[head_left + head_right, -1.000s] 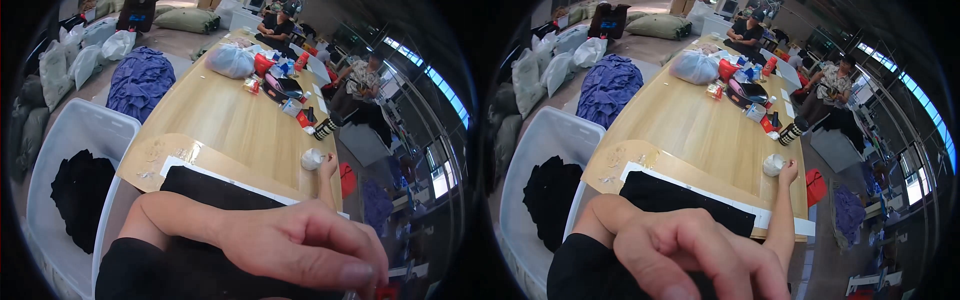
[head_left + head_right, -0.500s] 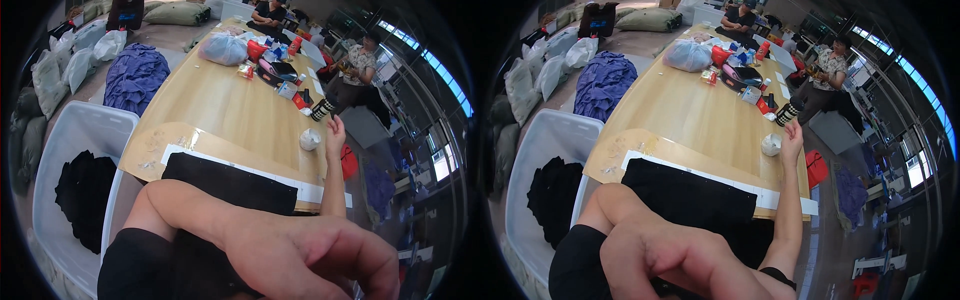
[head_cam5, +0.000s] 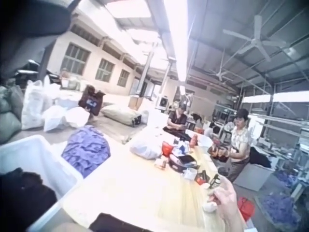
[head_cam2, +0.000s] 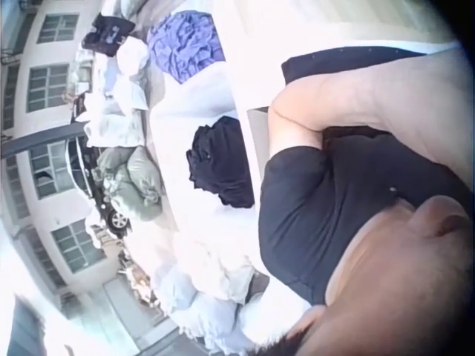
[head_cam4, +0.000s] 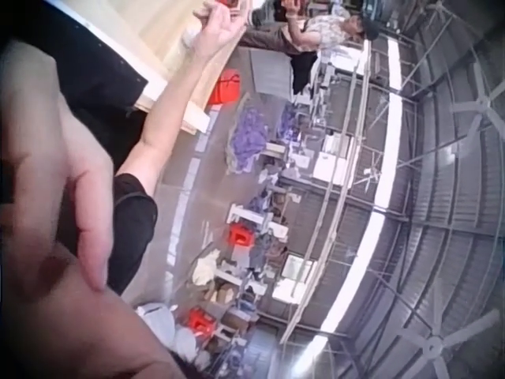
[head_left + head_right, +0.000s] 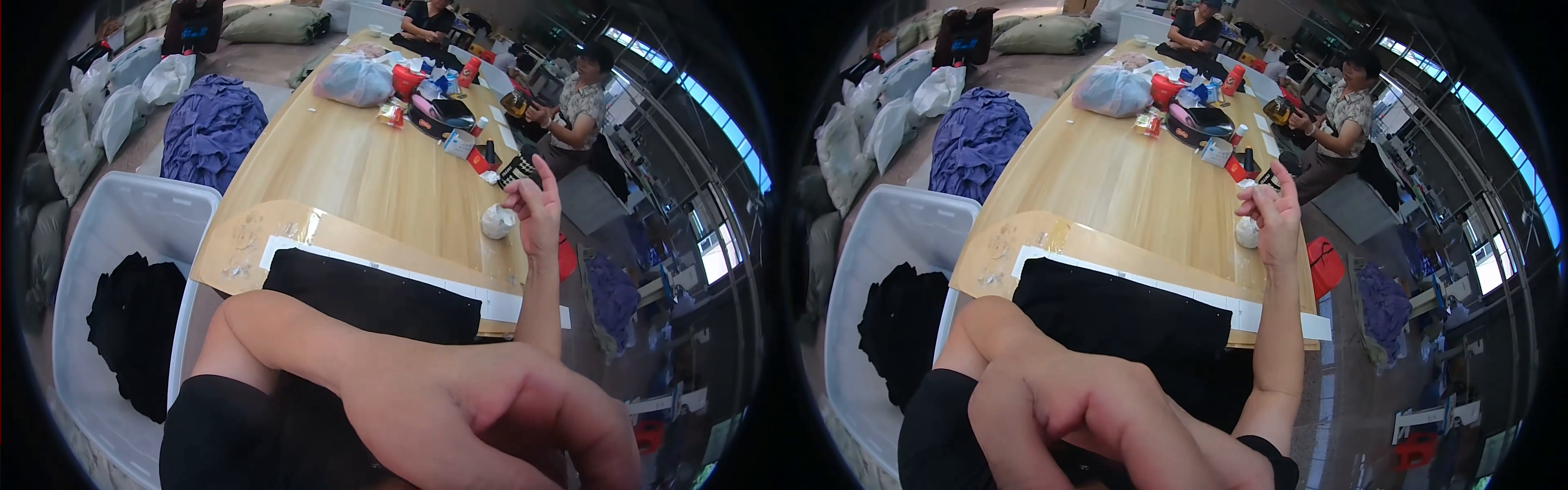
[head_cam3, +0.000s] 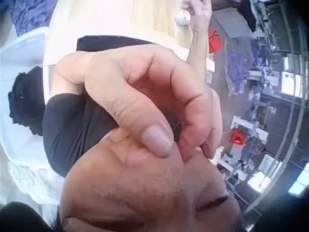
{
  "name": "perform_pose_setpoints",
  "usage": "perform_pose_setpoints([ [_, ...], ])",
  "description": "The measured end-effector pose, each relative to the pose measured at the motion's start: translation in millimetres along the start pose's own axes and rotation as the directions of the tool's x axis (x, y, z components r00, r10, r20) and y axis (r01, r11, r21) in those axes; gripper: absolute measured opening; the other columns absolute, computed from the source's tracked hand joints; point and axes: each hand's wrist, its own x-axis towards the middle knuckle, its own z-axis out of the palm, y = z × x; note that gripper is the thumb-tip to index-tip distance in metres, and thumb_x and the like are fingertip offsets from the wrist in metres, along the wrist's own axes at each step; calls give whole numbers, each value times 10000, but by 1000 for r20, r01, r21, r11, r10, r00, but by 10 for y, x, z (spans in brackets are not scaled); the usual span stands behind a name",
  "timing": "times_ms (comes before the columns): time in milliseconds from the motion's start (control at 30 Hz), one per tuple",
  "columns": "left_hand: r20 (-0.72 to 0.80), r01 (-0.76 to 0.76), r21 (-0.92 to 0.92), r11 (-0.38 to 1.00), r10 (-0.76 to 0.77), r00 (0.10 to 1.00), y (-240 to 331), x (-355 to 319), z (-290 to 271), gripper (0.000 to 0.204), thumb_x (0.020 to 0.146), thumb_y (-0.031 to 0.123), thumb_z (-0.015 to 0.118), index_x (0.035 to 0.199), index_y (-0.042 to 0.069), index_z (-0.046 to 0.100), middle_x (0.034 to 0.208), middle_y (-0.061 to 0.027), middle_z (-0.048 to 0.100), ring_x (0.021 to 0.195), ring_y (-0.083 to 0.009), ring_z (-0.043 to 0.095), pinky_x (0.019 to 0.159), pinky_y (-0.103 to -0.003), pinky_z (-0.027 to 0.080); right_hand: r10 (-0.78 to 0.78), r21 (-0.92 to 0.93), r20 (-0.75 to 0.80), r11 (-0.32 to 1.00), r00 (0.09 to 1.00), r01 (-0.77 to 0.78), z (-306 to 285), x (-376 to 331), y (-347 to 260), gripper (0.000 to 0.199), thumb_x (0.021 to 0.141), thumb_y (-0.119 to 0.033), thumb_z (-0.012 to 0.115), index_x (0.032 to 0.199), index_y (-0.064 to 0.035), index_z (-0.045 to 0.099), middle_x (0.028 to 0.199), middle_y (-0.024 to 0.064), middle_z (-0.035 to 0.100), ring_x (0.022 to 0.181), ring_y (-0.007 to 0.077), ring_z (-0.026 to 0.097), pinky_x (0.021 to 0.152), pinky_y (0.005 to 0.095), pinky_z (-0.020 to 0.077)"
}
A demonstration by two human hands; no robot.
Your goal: Marking layout lines on black garments using a paper template and a white marking tool.
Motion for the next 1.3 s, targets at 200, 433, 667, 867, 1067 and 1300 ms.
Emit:
perform_pose_setpoints([
  [200, -310, 52, 770, 636, 301, 902, 61, -1068, -395, 255, 846, 164, 610, 984, -50, 630, 1105, -227, 567, 1043, -294, 551, 928, -359, 403, 378, -174, 139, 919, 915, -353, -106, -876, 404, 425, 886, -35, 539, 1288, 22, 410, 846, 85, 622, 704, 107, 583, 674, 231, 489],
  [433, -860, 794, -509, -332, 159, -485, -1400, -3192, -697, 471, 809, 409, 635, 1028, -8, 641, 1024, -165, 647, 1010, -351, 589, 895, -352, 438, 724, -583, 517, 689, 457, -431, 79, -1720, 734, 521, 831, -166, 652, 1299, -70, 445, 1026, 88, 598, 729, 81, 568, 663, 221, 478],
  [667, -869, 347, 403, 847, 473, -144, -1957, -3280, -1469, 329, 778, -26, 617, 1105, 7, 602, 985, -24, 640, 912, -84, 562, 809, -256, 453, 528, -498, 772, 848, 355, -178, 1112, -1621, 803, 462, 881, -170, 582, 1307, -73, 433, 1069, 107, 584, 745, 135, 589, 686, 261, 491],
  [867, -808, 122, 556, 822, 569, -151, -1814, -2860, -1339, 289, 808, -12, 616, 1087, 44, 566, 1025, -7, 601, 946, -91, 544, 834, -246, 433, 573, -493, 735, 818, 362, -295, 1050, -1862, 1026, 448, 870, -169, 594, 1283, -67, 451, 1036, 98, 596, 738, 141, 602, 677, 267, 487],
  [1067, -809, 227, 494, 839, 539, -235, -1950, -3131, -1284, 129, 827, 22, 565, 951, 54, 562, 852, 17, 598, 777, -80, 553, 723, -235, 456, 556, -549, 736, 824, 387, -141, 1226, -1938, 1030, 443, 861, -166, 600, 1265, -50, 460, 998, 109, 595, 728, 172, 612, 687, 294, 494],
  [1300, -632, 63, 758, 649, 755, -174, -1448, -2318, -901, 161, 868, 8, 472, 1014, 20, 538, 962, -44, 605, 858, -89, 568, 790, -233, 452, 295, -336, 680, 939, 671, -72, 1596, -1719, 608, 649, 816, -44, 630, 1385, -87, 321, 1227, 144, 462, 718, 170, 604, 665, 279, 507],
])
